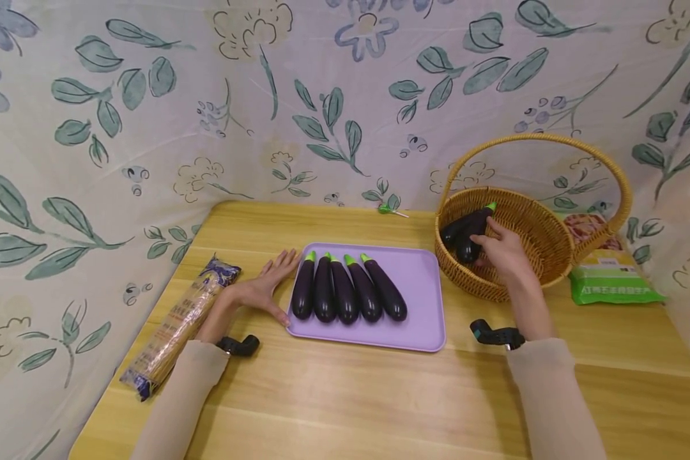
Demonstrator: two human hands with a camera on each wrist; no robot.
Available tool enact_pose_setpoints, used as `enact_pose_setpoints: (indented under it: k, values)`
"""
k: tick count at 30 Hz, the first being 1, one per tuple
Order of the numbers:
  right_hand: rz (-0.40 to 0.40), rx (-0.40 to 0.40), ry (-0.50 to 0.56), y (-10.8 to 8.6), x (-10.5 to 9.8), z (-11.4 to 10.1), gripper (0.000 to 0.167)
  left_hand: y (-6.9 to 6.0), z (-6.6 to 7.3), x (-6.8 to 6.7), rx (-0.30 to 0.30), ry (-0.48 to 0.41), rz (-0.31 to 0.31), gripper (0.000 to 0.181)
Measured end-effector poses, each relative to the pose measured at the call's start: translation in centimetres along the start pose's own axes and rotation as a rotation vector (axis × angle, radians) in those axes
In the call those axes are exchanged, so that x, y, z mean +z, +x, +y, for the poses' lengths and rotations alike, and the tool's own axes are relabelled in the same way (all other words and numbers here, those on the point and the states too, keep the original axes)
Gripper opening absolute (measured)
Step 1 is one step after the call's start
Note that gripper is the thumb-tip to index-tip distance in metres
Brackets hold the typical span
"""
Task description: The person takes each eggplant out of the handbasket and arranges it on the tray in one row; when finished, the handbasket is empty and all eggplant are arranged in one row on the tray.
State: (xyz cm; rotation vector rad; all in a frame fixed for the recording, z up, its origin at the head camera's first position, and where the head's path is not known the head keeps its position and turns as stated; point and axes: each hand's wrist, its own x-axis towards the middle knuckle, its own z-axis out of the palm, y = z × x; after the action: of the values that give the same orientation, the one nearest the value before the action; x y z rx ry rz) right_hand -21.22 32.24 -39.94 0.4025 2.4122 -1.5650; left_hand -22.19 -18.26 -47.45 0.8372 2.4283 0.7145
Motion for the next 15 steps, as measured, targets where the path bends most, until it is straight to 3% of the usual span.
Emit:
enact_pose_setpoints:
  k: [8, 15]
  values:
    - [-0.105, -0.102, 0.029, -2.9, -1.2, -1.3, 0.073, 0.0, -0.3, 0.0, 0.011, -0.011, 0.002, 0.151]
    - [-0.193, -0.208, -0.072, -5.2, -1.2, -1.4, 0.066, 0.1, -0.4, 0.1, 0.015, 0.005, 0.006, 0.152]
